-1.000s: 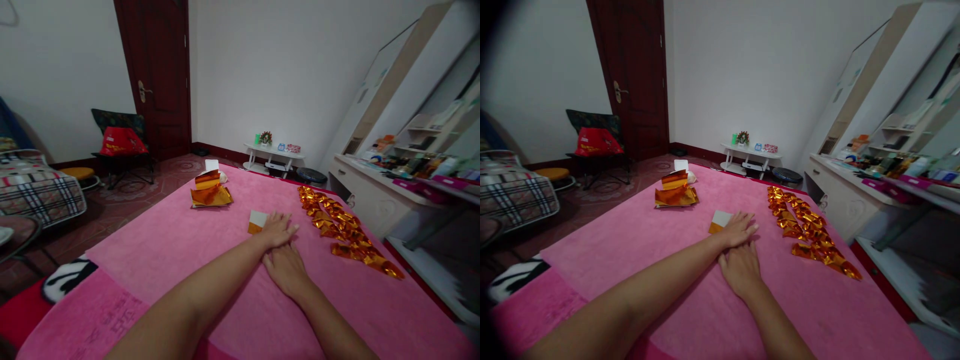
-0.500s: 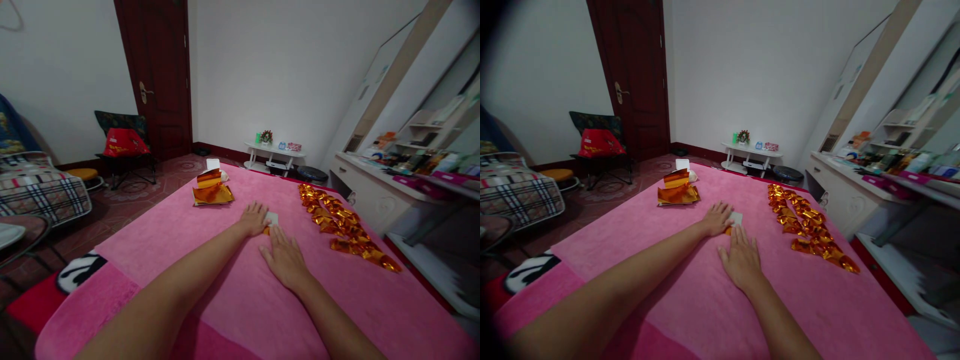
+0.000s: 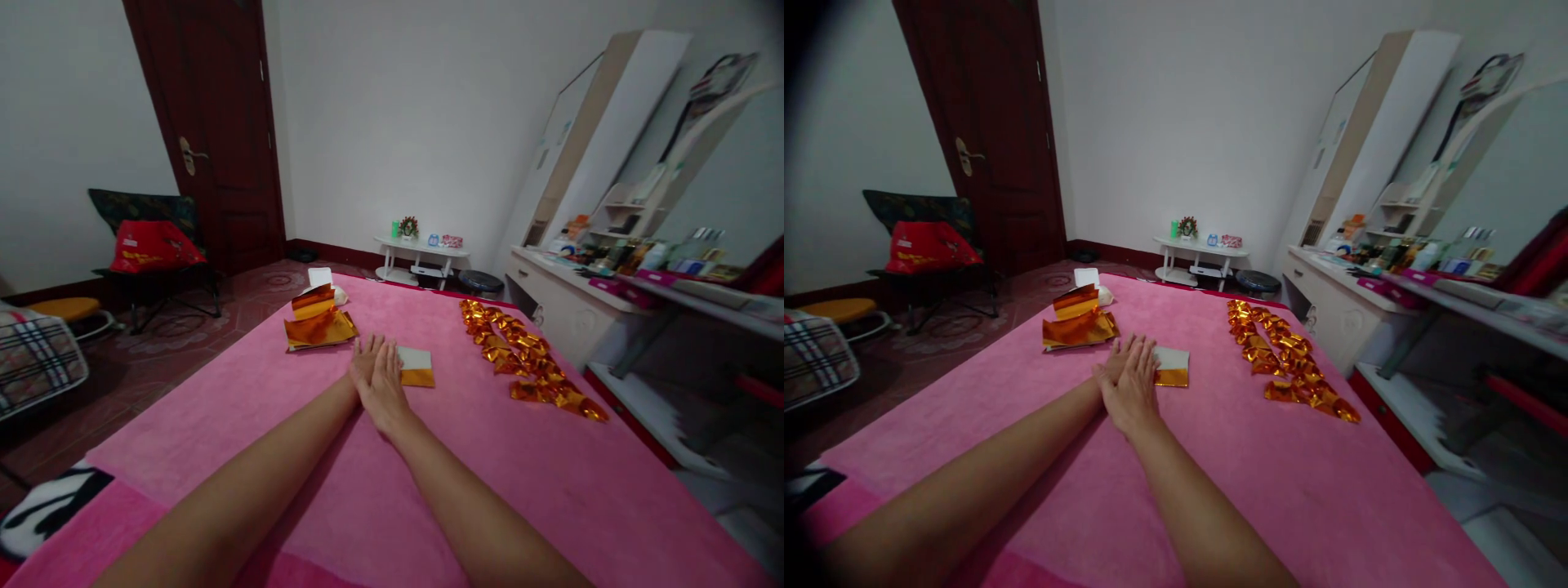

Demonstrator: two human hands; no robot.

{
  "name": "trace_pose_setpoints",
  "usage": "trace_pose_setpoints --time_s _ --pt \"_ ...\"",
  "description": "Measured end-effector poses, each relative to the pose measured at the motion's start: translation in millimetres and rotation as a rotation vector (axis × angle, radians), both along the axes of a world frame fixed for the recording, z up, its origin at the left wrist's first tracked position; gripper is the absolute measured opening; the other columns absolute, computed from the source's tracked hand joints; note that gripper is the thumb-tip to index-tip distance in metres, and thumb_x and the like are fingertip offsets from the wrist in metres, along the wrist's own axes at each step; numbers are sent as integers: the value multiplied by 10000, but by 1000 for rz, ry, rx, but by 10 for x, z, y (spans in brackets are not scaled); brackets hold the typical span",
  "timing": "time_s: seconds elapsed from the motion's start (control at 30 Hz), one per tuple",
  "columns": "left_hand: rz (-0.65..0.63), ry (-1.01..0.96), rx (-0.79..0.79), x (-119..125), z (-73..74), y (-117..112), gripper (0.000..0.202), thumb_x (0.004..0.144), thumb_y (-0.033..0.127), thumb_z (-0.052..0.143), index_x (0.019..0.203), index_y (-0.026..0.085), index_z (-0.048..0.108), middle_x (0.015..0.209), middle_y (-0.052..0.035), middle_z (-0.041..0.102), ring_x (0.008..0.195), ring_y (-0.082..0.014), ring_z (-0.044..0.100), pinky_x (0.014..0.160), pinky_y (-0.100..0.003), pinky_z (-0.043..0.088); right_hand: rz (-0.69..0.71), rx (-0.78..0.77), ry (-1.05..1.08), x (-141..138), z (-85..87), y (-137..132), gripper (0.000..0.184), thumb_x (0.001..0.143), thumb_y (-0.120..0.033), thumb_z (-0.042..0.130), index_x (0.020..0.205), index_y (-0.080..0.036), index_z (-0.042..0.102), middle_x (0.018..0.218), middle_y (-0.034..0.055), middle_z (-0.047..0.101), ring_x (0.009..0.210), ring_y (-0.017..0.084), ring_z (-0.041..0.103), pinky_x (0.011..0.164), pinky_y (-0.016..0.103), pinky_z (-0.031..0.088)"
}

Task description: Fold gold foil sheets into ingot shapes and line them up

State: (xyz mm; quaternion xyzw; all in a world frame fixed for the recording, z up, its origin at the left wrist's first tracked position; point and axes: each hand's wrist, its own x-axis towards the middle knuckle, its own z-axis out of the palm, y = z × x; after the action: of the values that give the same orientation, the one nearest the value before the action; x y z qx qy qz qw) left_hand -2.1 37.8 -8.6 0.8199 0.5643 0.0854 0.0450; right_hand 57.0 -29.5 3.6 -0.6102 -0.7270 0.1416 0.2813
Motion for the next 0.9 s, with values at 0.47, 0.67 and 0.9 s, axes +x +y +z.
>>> trace_pose_setpoints --time_s 0.47,0.67,0.9 --pt "93 19 182 116 64 35 576 896 499 353 1405 230 365 1507 -127 254 1384 -373 166 1071 -619 60 17 -150 -450 1022 -64 -341 920 835 -697 249 1454 -21 178 1530 167 103 1418 269 56 1135 430 56" --pt "-111 -245 253 824 313 -190 612 920 475 310 1452 181 241 1524 -146 185 1408 -308 125 1125 -483 133 42 -19 -466 991 -44 -356 776 866 -563 354 1467 -98 195 1534 124 155 1415 288 79 1127 466 91" --pt "-289 -318 -104 786 58 -190 818 861 677 145 1481 146 90 1539 -141 113 1414 -328 22 1122 -503 114 69 -19 -449 986 -64 -344 696 870 -505 389 1457 -155 255 1518 101 236 1400 290 159 1117 476 96"
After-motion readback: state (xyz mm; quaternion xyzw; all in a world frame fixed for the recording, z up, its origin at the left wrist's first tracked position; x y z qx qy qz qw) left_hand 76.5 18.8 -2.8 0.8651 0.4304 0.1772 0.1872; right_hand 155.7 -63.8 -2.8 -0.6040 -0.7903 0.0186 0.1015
